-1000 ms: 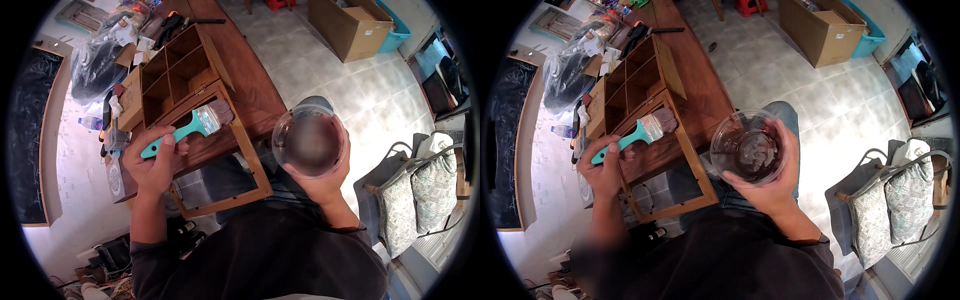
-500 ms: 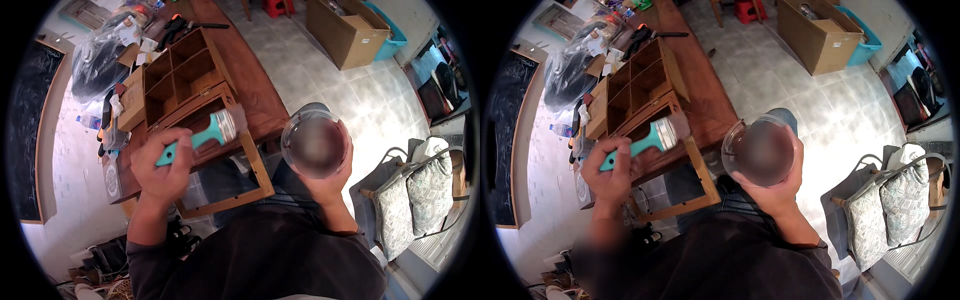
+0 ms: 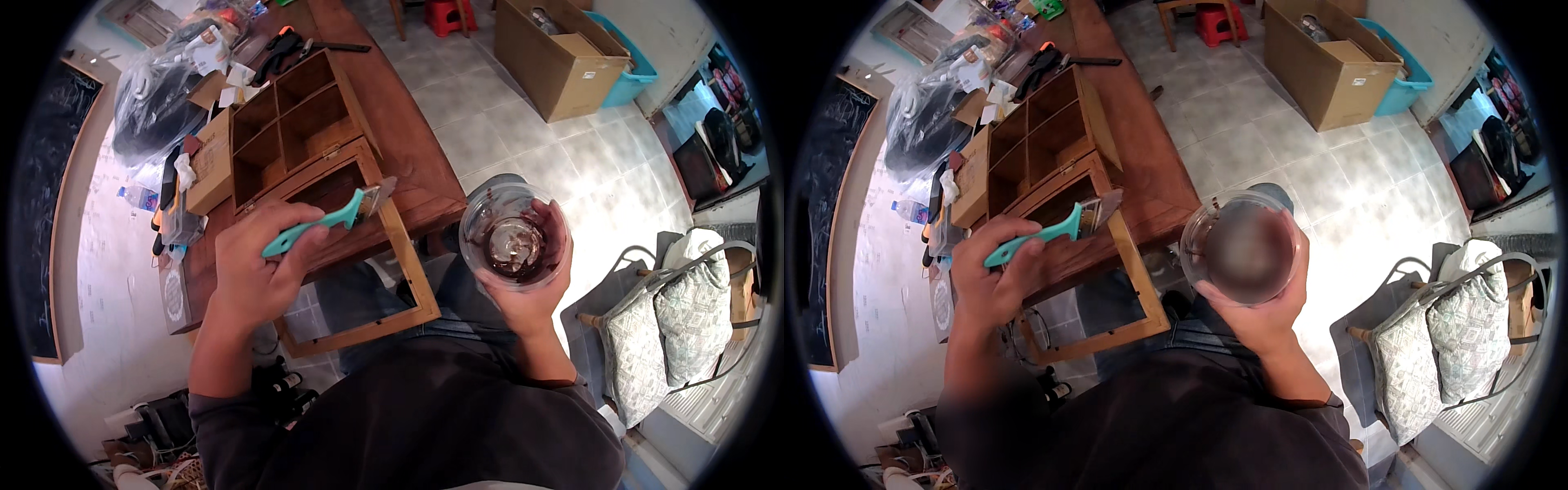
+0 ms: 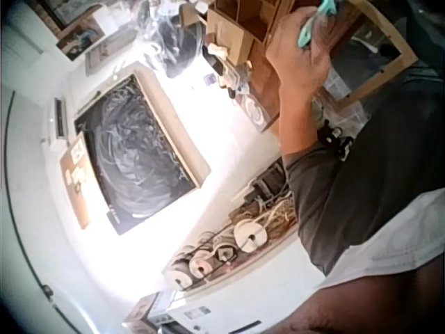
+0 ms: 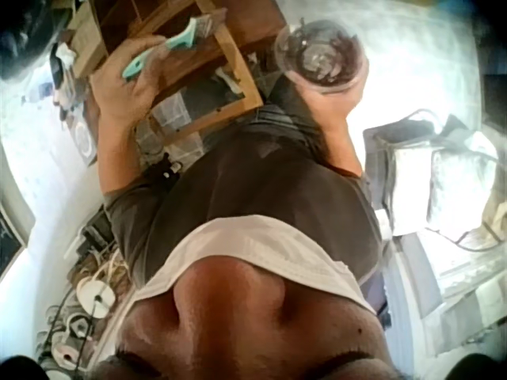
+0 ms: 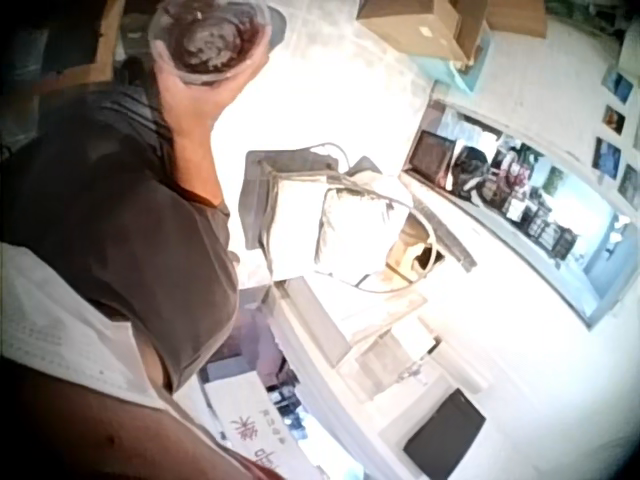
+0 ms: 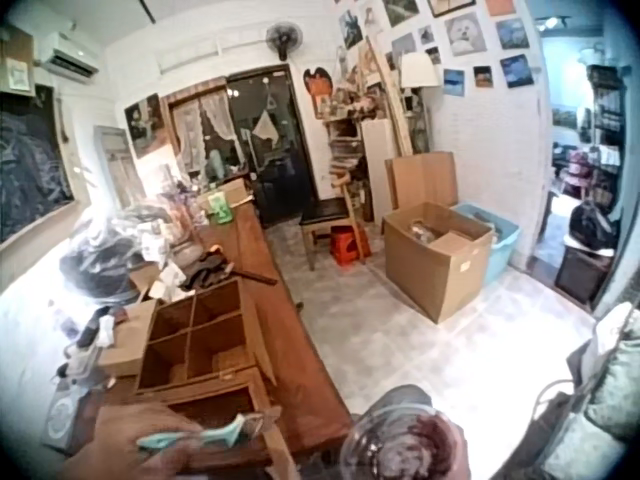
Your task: The person stains a small wooden box and its frame using a brush and a liquid from a plastic container.
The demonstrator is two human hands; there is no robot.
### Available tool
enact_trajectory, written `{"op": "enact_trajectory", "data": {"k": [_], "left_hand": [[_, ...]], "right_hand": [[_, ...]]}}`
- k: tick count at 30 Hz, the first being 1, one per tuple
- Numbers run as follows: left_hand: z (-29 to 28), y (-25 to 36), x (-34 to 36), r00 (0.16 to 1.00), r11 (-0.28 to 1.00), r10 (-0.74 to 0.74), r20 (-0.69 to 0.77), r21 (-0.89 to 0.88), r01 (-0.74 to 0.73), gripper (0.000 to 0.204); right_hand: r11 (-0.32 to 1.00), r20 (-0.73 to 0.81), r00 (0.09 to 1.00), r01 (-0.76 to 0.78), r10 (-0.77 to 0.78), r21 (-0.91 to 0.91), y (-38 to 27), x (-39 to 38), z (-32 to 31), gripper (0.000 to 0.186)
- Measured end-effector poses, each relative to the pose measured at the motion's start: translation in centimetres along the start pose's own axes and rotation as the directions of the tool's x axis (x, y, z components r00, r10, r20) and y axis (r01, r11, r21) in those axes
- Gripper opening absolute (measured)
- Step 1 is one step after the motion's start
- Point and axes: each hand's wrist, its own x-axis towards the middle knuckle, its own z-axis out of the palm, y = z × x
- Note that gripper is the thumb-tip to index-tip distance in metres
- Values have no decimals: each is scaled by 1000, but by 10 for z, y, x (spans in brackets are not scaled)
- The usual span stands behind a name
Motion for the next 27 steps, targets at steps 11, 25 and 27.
{"op": "enact_trajectory", "data": {"k": [11, 25, 27], "left_hand": [[-5, -16, 2, 998, 999, -34, 52, 2, 34, 13], [17, -31, -1, 825, 855, -457, -331, -418, 306, 12], [20, -36, 5, 824, 831, -482, -298, -453, 323, 12]], "right_hand": [[998, -12, 999, 34, -35, -54, -2, -3, -3, 111], [999, 17, 1000, -4, 5, -54, 1, -3, 1, 115], [997, 22, 1000, 10, -8, -74, 5, -5, 1, 115]]}}
